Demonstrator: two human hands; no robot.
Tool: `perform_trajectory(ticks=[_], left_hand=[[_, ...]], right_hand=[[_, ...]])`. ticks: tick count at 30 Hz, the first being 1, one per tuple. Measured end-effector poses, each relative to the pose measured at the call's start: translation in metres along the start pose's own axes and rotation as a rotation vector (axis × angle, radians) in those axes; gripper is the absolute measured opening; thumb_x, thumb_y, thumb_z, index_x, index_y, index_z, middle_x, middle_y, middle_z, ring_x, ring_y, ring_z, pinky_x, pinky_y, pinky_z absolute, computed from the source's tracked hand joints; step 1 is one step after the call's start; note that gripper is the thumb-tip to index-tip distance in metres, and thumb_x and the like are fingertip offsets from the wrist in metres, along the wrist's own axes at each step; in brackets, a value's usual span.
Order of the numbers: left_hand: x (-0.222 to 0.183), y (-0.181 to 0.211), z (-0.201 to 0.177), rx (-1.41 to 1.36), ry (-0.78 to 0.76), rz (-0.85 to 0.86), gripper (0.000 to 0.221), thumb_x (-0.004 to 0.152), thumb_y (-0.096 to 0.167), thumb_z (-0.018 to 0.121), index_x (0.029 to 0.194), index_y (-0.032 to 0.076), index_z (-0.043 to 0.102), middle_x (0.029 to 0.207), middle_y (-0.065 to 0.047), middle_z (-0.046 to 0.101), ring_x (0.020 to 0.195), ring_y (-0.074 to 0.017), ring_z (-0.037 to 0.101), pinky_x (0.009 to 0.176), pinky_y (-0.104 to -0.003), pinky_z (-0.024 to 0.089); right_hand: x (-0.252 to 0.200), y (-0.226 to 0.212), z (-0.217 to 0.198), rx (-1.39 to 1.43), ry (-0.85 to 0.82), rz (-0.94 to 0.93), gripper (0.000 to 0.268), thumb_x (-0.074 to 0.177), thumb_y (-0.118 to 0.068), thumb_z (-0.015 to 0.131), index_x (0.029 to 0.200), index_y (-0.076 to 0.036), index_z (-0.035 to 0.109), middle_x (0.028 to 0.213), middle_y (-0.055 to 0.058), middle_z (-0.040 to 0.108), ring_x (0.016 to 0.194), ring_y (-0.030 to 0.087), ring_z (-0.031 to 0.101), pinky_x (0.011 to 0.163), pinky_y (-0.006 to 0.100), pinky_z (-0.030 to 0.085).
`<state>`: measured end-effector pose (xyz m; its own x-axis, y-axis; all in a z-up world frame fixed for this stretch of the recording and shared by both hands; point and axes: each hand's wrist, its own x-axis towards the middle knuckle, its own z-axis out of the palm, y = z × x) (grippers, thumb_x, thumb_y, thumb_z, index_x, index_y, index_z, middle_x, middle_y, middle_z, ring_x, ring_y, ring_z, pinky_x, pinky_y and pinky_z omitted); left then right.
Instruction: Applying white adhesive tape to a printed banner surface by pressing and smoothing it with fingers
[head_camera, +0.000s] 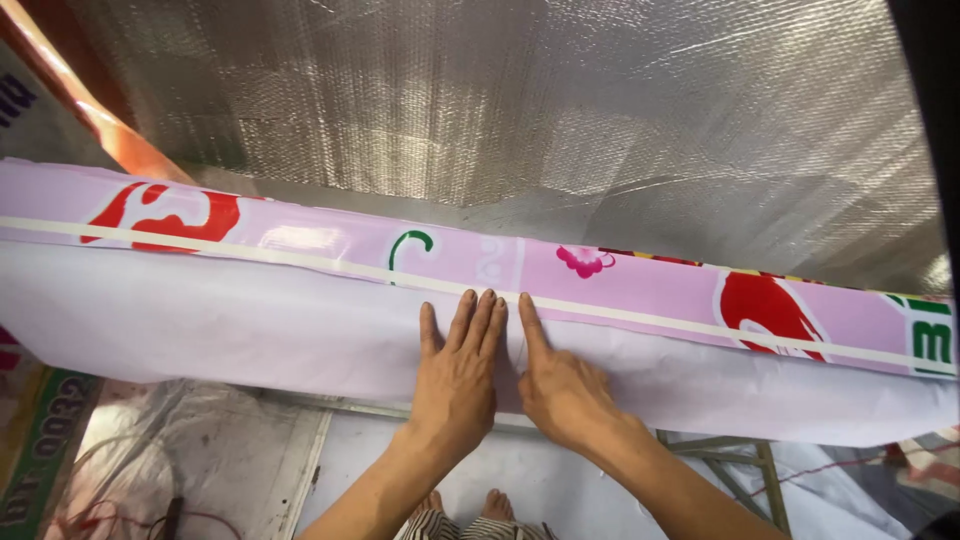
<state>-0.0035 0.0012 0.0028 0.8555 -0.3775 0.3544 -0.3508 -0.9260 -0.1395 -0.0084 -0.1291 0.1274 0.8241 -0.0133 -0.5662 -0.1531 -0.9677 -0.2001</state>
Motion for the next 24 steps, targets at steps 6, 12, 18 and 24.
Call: perform_trajectory(ticks=[6, 12, 18, 24], left_hand=[[0.006, 0.001, -0.017, -0.057, -0.009, -0.022, 0.114, 0.061, 0.036, 0.070, 0.162, 0.009, 0.024, 0.166, -0.007, 0.030, 0.156, -0.0286, 0.021, 0.120, -0.068, 0.015], [0.011, 0.002, -0.019, -0.064, -0.089, -0.049, 0.109, 0.066, 0.039, 0.071, 0.161, 0.010, 0.027, 0.164, -0.007, 0.034, 0.153, -0.0292, 0.025, 0.117, -0.069, 0.019], [0.017, -0.003, -0.030, -0.197, -0.119, -0.039, 0.099, 0.070, 0.035, 0.072, 0.157, 0.006, 0.034, 0.160, -0.012, 0.040, 0.149, -0.0333, 0.032, 0.113, -0.069, 0.023], [0.016, -0.065, -0.061, -0.392, -0.143, -0.117, 0.101, 0.068, 0.026, 0.074, 0.157, 0.005, 0.033, 0.162, -0.016, 0.038, 0.153, -0.0362, 0.026, 0.116, -0.068, 0.017]], right_hand=[[0.005, 0.013, -0.005, -0.013, -0.031, -0.082, 0.096, 0.095, -0.019, 0.044, 0.168, -0.033, -0.016, 0.098, 0.012, 0.072, 0.095, 0.038, 0.067, 0.088, 0.048, 0.048], [0.016, 0.025, 0.006, 0.013, 0.032, -0.176, 0.095, 0.093, -0.023, 0.048, 0.168, -0.032, -0.010, 0.096, 0.018, 0.073, 0.093, 0.046, 0.067, 0.085, 0.054, 0.050], [0.018, 0.017, 0.006, 0.034, 0.067, -0.203, 0.093, 0.092, -0.025, 0.046, 0.168, -0.030, -0.006, 0.102, 0.021, 0.073, 0.096, 0.049, 0.068, 0.086, 0.058, 0.051], [0.006, -0.035, -0.012, 0.051, -0.017, -0.258, 0.093, 0.094, -0.026, 0.047, 0.168, -0.031, -0.009, 0.101, 0.020, 0.073, 0.094, 0.046, 0.069, 0.089, 0.056, 0.051]])
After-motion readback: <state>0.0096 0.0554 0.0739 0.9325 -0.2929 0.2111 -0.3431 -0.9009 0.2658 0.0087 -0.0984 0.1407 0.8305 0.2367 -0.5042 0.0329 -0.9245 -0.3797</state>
